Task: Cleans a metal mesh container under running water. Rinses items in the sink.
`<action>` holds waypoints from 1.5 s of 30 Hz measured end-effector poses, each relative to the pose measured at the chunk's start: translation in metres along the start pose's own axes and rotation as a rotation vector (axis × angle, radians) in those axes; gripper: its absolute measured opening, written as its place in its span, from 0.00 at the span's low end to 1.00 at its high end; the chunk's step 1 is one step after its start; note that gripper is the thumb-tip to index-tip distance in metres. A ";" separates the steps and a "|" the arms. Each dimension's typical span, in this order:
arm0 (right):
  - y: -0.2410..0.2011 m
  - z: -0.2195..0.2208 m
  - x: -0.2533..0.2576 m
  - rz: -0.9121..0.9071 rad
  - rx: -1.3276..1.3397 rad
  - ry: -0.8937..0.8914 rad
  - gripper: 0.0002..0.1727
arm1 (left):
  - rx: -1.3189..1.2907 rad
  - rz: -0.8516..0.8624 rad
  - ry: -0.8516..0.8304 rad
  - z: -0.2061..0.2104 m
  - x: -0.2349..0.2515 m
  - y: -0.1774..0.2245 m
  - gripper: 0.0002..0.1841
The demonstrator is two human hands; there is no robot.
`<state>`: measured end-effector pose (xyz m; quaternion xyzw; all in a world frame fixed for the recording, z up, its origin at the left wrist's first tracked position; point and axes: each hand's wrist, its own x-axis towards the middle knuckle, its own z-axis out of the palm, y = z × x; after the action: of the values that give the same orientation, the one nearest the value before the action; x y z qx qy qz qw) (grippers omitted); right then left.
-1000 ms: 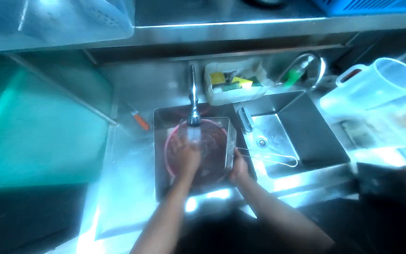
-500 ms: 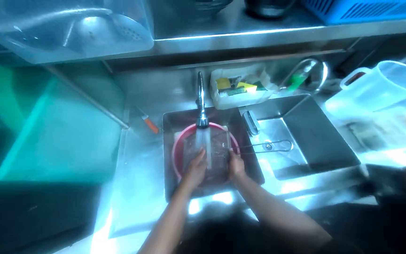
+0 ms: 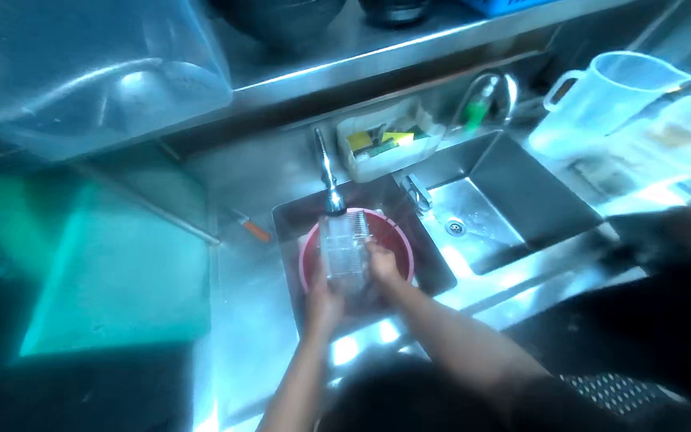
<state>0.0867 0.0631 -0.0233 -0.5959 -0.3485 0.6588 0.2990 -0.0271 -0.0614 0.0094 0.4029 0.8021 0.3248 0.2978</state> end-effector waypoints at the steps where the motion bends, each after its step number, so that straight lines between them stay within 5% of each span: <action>1: 0.000 0.002 -0.001 0.000 0.017 -0.019 0.29 | -0.018 0.022 0.017 -0.002 -0.001 -0.005 0.42; 7: 0.008 0.007 -0.012 -0.031 0.091 -0.107 0.25 | -0.248 0.109 0.094 -0.025 -0.034 -0.050 0.36; 17: 0.026 0.006 -0.012 -0.038 0.071 -0.152 0.22 | -0.264 -0.114 0.336 -0.087 -0.121 -0.116 0.24; 25: 0.009 0.015 -0.013 -0.088 -0.006 -0.179 0.21 | -0.275 -0.175 0.379 -0.083 -0.153 -0.141 0.20; 31: -0.006 0.013 -0.016 -0.089 -0.091 -0.289 0.18 | -0.298 -0.165 0.351 -0.080 -0.148 -0.133 0.19; 36: 0.013 -0.001 -0.025 -0.222 -0.426 -0.469 0.17 | -0.403 -0.120 0.329 -0.089 -0.122 -0.114 0.18; 40: 0.022 -0.005 -0.034 -0.325 -0.795 -0.529 0.18 | -0.605 -0.157 0.354 -0.123 -0.098 -0.088 0.19; 45: 0.005 -0.001 -0.058 -0.471 -1.186 -0.540 0.23 | -0.418 -0.004 0.308 -0.181 -0.076 -0.055 0.20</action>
<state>0.0941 0.0133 0.0060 -0.3826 -0.8319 0.3999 -0.0393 -0.1477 -0.2018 0.0947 0.2766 0.7542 0.5406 0.2496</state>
